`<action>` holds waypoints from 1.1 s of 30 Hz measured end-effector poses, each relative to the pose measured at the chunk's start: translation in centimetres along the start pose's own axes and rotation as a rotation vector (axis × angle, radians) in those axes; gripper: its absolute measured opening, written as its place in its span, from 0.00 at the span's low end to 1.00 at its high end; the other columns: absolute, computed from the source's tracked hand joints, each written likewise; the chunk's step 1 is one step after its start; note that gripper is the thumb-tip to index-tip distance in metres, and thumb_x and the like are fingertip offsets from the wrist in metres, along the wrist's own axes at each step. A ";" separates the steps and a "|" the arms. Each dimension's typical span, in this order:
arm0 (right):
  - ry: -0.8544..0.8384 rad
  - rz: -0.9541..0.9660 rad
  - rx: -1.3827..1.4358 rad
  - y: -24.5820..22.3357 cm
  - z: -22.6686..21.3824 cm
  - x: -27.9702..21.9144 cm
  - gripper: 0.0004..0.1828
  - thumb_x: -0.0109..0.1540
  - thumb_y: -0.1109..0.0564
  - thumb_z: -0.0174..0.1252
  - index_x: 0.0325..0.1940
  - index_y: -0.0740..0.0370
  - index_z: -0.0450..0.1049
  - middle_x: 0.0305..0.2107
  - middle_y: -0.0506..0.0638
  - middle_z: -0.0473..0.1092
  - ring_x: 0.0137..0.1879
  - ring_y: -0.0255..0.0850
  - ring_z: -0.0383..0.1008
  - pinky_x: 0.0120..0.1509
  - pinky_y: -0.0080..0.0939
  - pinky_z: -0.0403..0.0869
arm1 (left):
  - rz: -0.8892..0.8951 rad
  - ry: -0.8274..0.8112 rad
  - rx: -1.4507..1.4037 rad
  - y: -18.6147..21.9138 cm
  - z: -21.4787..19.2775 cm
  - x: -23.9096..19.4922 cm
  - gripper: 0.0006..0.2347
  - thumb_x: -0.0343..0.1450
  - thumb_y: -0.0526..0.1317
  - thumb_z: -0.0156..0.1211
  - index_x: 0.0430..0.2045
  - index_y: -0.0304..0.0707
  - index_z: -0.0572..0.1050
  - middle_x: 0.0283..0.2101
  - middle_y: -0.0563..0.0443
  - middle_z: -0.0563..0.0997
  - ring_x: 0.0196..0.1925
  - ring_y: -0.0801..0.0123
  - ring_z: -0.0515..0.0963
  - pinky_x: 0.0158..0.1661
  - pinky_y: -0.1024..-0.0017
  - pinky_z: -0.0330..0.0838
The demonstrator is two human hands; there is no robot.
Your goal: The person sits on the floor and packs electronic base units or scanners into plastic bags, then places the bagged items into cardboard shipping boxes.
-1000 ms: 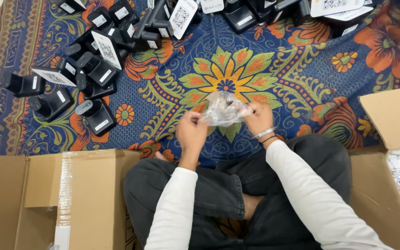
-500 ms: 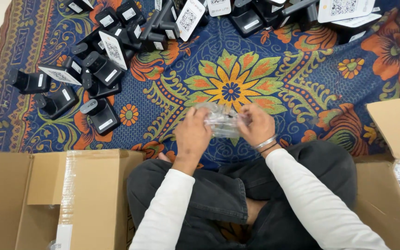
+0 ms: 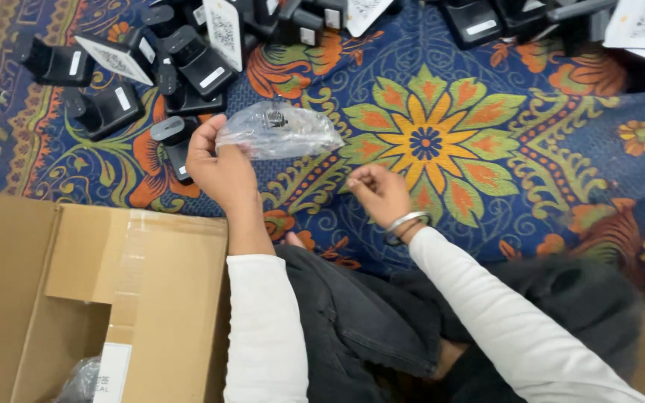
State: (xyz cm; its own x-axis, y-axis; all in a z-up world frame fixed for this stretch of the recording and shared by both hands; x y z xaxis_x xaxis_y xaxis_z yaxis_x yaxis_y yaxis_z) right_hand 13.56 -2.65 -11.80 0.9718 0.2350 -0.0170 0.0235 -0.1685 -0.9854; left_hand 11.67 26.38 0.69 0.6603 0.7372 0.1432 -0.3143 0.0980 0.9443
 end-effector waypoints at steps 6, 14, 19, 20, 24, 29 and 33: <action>-0.236 -0.222 -0.370 -3.1 18.2 7.2 0.12 0.56 0.56 0.69 0.40 0.63 0.77 0.30 0.53 0.78 0.34 0.41 0.79 0.38 0.40 0.75 | -0.093 0.064 0.020 -2.8 -3.0 2.8 0.06 0.65 0.24 0.56 0.30 0.28 0.80 0.29 0.50 0.82 0.25 0.74 0.79 0.28 0.75 0.76; -0.174 -0.494 -1.073 -5.6 35.2 12.6 0.13 0.55 0.58 0.67 0.41 0.66 0.78 0.33 0.54 0.77 0.36 0.42 0.75 0.37 0.41 0.72 | 0.244 0.230 0.742 1.5 -1.6 4.3 0.10 0.55 0.33 0.80 0.19 0.35 0.79 0.36 0.40 0.81 0.42 0.60 0.75 0.44 0.55 0.58; -0.313 -0.344 -0.716 -3.7 36.0 13.6 0.13 0.57 0.58 0.65 0.44 0.65 0.77 0.34 0.54 0.77 0.37 0.42 0.76 0.40 0.40 0.73 | 0.524 0.318 1.145 1.3 0.8 3.1 0.15 0.50 0.39 0.85 0.14 0.44 0.76 0.43 0.40 0.84 0.54 0.58 0.76 0.52 0.44 0.51; -0.336 -0.317 -0.650 -3.3 35.6 13.6 0.13 0.57 0.57 0.65 0.44 0.65 0.77 0.35 0.54 0.77 0.38 0.42 0.76 0.40 0.40 0.73 | 0.236 0.283 0.656 -0.9 -0.6 3.2 0.12 0.57 0.35 0.78 0.18 0.39 0.74 0.35 0.49 0.81 0.41 0.71 0.74 0.42 0.64 0.58; -0.426 -0.212 -0.377 -1.6 33.8 12.3 0.13 0.59 0.57 0.64 0.46 0.64 0.76 0.35 0.54 0.77 0.39 0.42 0.76 0.42 0.40 0.73 | -0.101 0.204 0.149 -2.4 0.0 2.3 0.07 0.65 0.29 0.69 0.25 0.31 0.73 0.27 0.59 0.76 0.27 0.84 0.67 0.29 0.84 0.61; -0.539 -0.071 -0.022 -0.3 32.5 9.7 0.13 0.61 0.56 0.62 0.48 0.63 0.76 0.36 0.53 0.76 0.41 0.42 0.76 0.44 0.39 0.73 | -0.104 0.159 0.095 -0.2 1.9 0.6 0.06 0.67 0.29 0.67 0.28 0.32 0.73 0.27 0.60 0.75 0.28 0.85 0.68 0.30 0.84 0.63; -0.632 0.019 0.293 -0.5 34.4 11.8 0.13 0.62 0.56 0.60 0.49 0.63 0.75 0.37 0.53 0.76 0.42 0.41 0.76 0.46 0.39 0.74 | -0.089 -0.036 0.200 1.2 4.3 1.6 0.09 0.66 0.29 0.61 0.39 0.31 0.75 0.32 0.58 0.80 0.31 0.84 0.76 0.34 0.83 0.72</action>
State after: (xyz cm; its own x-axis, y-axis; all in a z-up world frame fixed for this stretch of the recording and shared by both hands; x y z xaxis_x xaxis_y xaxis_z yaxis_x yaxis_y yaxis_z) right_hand 16.98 33.18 -17.33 0.6464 0.7619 -0.0419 -0.1425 0.0666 -0.9875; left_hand 15.29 24.86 3.31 0.7047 0.7066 0.0637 -0.1143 0.0245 0.9931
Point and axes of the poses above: each hand's wrist, its own x-axis towards the middle knuckle, its own z-axis out of the palm, y = z × x, the point moved 8 cm from there along x, towards the middle knuckle
